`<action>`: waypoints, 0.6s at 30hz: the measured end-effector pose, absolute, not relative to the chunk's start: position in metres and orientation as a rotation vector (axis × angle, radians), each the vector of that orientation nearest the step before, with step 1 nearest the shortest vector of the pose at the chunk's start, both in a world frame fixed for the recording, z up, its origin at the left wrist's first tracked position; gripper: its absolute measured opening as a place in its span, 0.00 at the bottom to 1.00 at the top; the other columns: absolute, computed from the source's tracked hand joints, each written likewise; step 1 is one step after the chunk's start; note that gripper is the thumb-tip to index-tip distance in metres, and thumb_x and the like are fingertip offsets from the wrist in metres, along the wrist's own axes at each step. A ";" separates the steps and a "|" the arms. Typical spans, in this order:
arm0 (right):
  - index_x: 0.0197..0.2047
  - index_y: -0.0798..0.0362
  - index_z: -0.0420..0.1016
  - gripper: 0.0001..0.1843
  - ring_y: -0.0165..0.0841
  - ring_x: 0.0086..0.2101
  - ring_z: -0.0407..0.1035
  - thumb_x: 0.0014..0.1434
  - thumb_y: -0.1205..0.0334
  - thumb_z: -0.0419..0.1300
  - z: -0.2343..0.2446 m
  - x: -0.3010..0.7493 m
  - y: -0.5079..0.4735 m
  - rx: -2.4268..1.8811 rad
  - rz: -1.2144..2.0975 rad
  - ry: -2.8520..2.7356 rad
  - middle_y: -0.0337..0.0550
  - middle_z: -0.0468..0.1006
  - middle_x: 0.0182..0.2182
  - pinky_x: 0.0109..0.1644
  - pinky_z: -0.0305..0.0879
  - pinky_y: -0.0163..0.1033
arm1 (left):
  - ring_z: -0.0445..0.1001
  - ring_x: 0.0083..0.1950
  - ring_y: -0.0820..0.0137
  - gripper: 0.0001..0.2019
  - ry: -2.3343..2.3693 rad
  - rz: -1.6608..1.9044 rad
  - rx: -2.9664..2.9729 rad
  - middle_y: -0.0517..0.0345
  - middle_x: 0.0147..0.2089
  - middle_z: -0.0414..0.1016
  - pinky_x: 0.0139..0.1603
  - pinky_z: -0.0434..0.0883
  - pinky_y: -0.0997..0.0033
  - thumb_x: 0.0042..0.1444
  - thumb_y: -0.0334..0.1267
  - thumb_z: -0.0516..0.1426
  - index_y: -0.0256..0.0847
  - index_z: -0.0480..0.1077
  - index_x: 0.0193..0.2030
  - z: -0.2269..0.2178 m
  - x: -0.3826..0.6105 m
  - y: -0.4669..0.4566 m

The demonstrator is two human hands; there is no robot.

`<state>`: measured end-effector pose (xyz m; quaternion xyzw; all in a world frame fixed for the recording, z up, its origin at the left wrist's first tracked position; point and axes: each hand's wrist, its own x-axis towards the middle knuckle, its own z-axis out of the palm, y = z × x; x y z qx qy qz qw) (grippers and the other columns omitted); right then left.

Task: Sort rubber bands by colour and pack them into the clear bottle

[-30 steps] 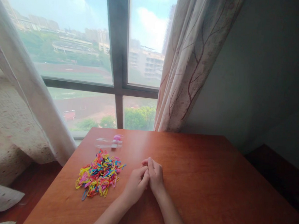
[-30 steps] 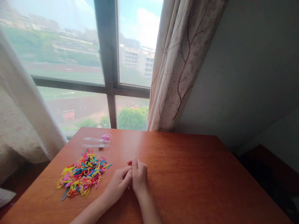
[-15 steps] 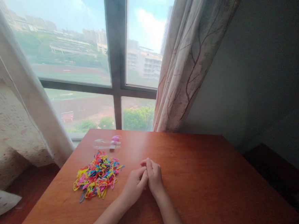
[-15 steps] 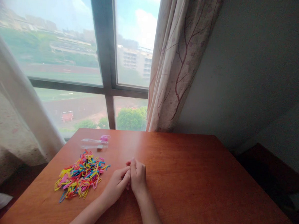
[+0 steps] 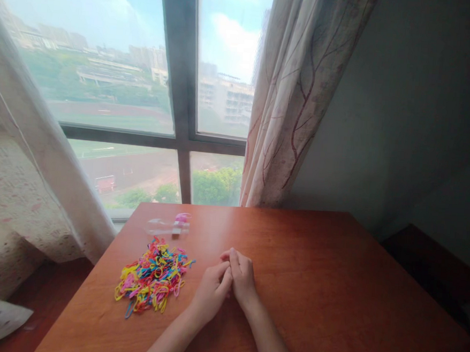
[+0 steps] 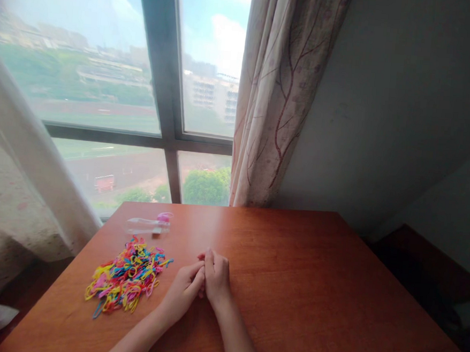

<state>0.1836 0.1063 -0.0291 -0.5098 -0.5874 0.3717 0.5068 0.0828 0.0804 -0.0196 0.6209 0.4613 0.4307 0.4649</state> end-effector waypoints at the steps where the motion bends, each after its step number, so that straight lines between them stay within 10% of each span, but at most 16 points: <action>1: 0.33 0.51 0.82 0.32 0.37 0.31 0.76 0.68 0.41 0.44 -0.029 0.184 0.106 -1.230 0.897 -1.417 0.45 0.81 0.28 0.38 0.68 0.38 | 0.66 0.21 0.71 0.18 1.133 1.056 1.526 0.61 0.20 0.66 0.25 0.63 0.74 0.62 0.47 0.49 0.40 0.64 0.25 -0.019 0.083 0.080; 18: 0.31 0.55 0.79 0.32 0.36 0.30 0.75 0.68 0.43 0.42 -0.031 0.185 0.107 -1.267 0.843 -1.447 0.46 0.80 0.25 0.36 0.66 0.36 | 0.66 0.22 0.71 0.18 1.117 1.045 1.556 0.61 0.21 0.66 0.24 0.63 0.74 0.62 0.46 0.48 0.39 0.64 0.26 -0.019 0.083 0.080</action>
